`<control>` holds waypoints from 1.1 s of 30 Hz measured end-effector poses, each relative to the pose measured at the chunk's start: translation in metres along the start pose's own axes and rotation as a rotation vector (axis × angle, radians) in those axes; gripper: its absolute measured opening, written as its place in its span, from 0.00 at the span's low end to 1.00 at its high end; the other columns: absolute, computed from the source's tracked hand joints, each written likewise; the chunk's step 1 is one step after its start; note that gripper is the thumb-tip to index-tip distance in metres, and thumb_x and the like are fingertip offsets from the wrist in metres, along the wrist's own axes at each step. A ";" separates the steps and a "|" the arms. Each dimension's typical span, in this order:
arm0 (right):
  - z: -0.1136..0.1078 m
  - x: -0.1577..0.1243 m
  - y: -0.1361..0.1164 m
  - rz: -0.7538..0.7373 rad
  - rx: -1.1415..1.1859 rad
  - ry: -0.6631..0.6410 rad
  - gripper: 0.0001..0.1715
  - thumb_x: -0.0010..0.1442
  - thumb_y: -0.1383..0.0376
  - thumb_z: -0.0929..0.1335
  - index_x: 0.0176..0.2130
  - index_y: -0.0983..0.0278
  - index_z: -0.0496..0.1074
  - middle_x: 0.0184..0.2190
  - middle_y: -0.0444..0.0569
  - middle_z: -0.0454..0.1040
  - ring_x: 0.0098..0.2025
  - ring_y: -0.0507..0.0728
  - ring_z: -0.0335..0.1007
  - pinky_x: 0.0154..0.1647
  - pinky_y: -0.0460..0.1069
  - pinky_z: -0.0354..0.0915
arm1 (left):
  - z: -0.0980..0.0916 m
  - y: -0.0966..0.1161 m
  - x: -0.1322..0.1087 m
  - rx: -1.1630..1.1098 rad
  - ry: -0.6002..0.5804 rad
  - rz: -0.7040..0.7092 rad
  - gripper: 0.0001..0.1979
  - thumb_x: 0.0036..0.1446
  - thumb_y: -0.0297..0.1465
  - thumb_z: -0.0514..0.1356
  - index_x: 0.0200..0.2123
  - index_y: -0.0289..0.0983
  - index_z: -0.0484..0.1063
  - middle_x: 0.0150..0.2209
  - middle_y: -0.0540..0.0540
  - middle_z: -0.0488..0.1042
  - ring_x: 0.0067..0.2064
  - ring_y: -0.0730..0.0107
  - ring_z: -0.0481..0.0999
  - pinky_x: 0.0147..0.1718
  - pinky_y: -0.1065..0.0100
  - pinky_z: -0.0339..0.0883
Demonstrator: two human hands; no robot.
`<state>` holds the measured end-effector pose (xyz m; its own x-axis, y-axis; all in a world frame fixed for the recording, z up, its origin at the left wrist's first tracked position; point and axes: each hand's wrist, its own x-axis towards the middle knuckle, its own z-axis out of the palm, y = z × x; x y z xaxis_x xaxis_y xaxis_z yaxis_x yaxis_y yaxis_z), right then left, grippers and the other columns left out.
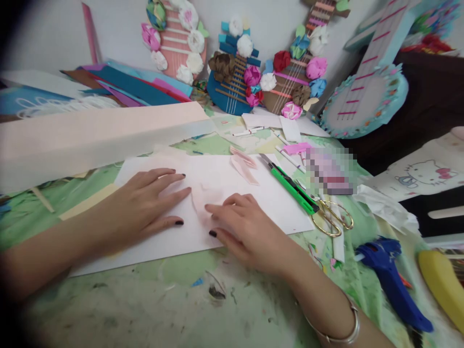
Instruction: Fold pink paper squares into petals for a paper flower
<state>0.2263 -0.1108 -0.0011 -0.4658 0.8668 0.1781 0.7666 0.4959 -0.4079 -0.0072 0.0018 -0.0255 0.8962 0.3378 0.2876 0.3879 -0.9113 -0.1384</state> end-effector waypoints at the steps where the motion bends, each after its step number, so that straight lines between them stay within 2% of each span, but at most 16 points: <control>1: -0.001 0.000 -0.003 -0.025 0.087 -0.048 0.23 0.63 0.69 0.62 0.58 0.65 0.61 0.46 0.53 0.72 0.50 0.58 0.63 0.50 0.55 0.64 | 0.002 -0.001 -0.001 0.003 -0.018 -0.025 0.27 0.60 0.46 0.53 0.54 0.32 0.66 0.57 0.29 0.63 0.58 0.38 0.59 0.50 0.44 0.60; 3: 0.000 0.000 -0.006 -0.052 0.238 -0.100 0.23 0.63 0.71 0.62 0.57 0.62 0.62 0.48 0.51 0.71 0.51 0.55 0.63 0.50 0.51 0.65 | 0.004 -0.002 -0.002 -0.002 -0.044 -0.040 0.33 0.59 0.49 0.52 0.58 0.32 0.62 0.59 0.27 0.59 0.60 0.36 0.55 0.51 0.42 0.58; 4: 0.001 0.000 -0.005 -0.047 0.282 -0.072 0.23 0.62 0.73 0.61 0.56 0.61 0.63 0.47 0.50 0.71 0.50 0.54 0.64 0.49 0.50 0.65 | 0.004 -0.003 -0.002 -0.012 -0.049 -0.037 0.34 0.59 0.50 0.51 0.59 0.31 0.61 0.59 0.27 0.59 0.60 0.36 0.54 0.51 0.42 0.57; 6: 0.004 0.000 0.001 -0.018 0.277 0.080 0.24 0.61 0.75 0.60 0.54 0.60 0.66 0.45 0.49 0.72 0.48 0.54 0.66 0.47 0.50 0.66 | 0.003 -0.003 -0.001 -0.047 -0.027 -0.031 0.33 0.59 0.49 0.52 0.58 0.28 0.62 0.57 0.27 0.61 0.59 0.38 0.56 0.52 0.43 0.57; 8: 0.007 0.001 0.010 0.014 0.176 0.216 0.25 0.59 0.78 0.59 0.52 0.61 0.67 0.44 0.50 0.73 0.49 0.56 0.65 0.48 0.53 0.65 | -0.001 0.001 0.000 -0.118 0.046 -0.027 0.26 0.60 0.43 0.54 0.54 0.28 0.65 0.52 0.30 0.65 0.55 0.44 0.62 0.51 0.47 0.59; 10: 0.009 0.002 0.018 0.024 0.080 0.198 0.26 0.57 0.79 0.59 0.52 0.62 0.67 0.44 0.51 0.72 0.49 0.58 0.63 0.48 0.55 0.65 | -0.005 0.008 0.001 -0.226 0.122 0.013 0.18 0.60 0.36 0.55 0.49 0.31 0.69 0.47 0.35 0.67 0.48 0.53 0.66 0.47 0.52 0.63; 13: 0.010 0.004 0.022 0.008 0.010 0.128 0.21 0.57 0.77 0.60 0.47 0.64 0.71 0.42 0.53 0.71 0.46 0.58 0.63 0.47 0.55 0.64 | -0.008 0.024 0.000 -0.349 0.101 0.146 0.15 0.60 0.34 0.56 0.47 0.32 0.70 0.42 0.38 0.68 0.44 0.56 0.67 0.44 0.54 0.64; 15: 0.011 0.006 0.021 0.006 -0.017 0.124 0.16 0.58 0.75 0.62 0.43 0.64 0.73 0.38 0.53 0.70 0.44 0.58 0.62 0.45 0.55 0.64 | -0.009 0.033 -0.001 -0.343 0.088 0.187 0.13 0.61 0.33 0.55 0.46 0.32 0.70 0.41 0.38 0.69 0.45 0.55 0.66 0.43 0.54 0.65; 20: 0.019 0.009 0.013 0.010 -0.048 0.180 0.08 0.61 0.71 0.63 0.35 0.64 0.71 0.32 0.51 0.68 0.39 0.58 0.60 0.40 0.53 0.62 | -0.005 0.040 -0.001 -0.229 0.173 0.222 0.07 0.61 0.26 0.54 0.40 0.35 0.72 0.35 0.42 0.71 0.42 0.58 0.68 0.39 0.57 0.64; 24: 0.023 0.012 0.011 0.037 -0.029 0.189 0.07 0.60 0.74 0.63 0.34 0.65 0.69 0.32 0.50 0.68 0.39 0.57 0.60 0.39 0.53 0.62 | 0.001 0.039 0.003 -0.169 0.237 0.194 0.06 0.60 0.22 0.54 0.35 0.33 0.71 0.33 0.42 0.72 0.40 0.59 0.69 0.36 0.58 0.64; 28: 0.023 0.015 0.012 0.111 0.037 0.239 0.07 0.57 0.75 0.63 0.33 0.64 0.66 0.31 0.48 0.67 0.37 0.56 0.61 0.38 0.52 0.61 | 0.005 0.041 0.008 -0.168 0.338 0.135 0.05 0.60 0.23 0.55 0.39 0.31 0.69 0.35 0.41 0.73 0.41 0.60 0.69 0.37 0.59 0.65; 33: 0.025 0.016 0.014 0.126 0.126 0.314 0.07 0.56 0.75 0.64 0.32 0.64 0.66 0.30 0.47 0.67 0.36 0.56 0.62 0.38 0.51 0.61 | 0.007 0.042 0.006 -0.108 0.304 0.049 0.07 0.61 0.23 0.52 0.34 0.32 0.69 0.33 0.42 0.72 0.38 0.61 0.68 0.36 0.60 0.64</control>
<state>0.2187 -0.0912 -0.0268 -0.1979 0.9043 0.3782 0.7399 0.3908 -0.5475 0.0159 -0.0329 -0.0364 0.8019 0.2217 0.5548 0.3058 -0.9500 -0.0624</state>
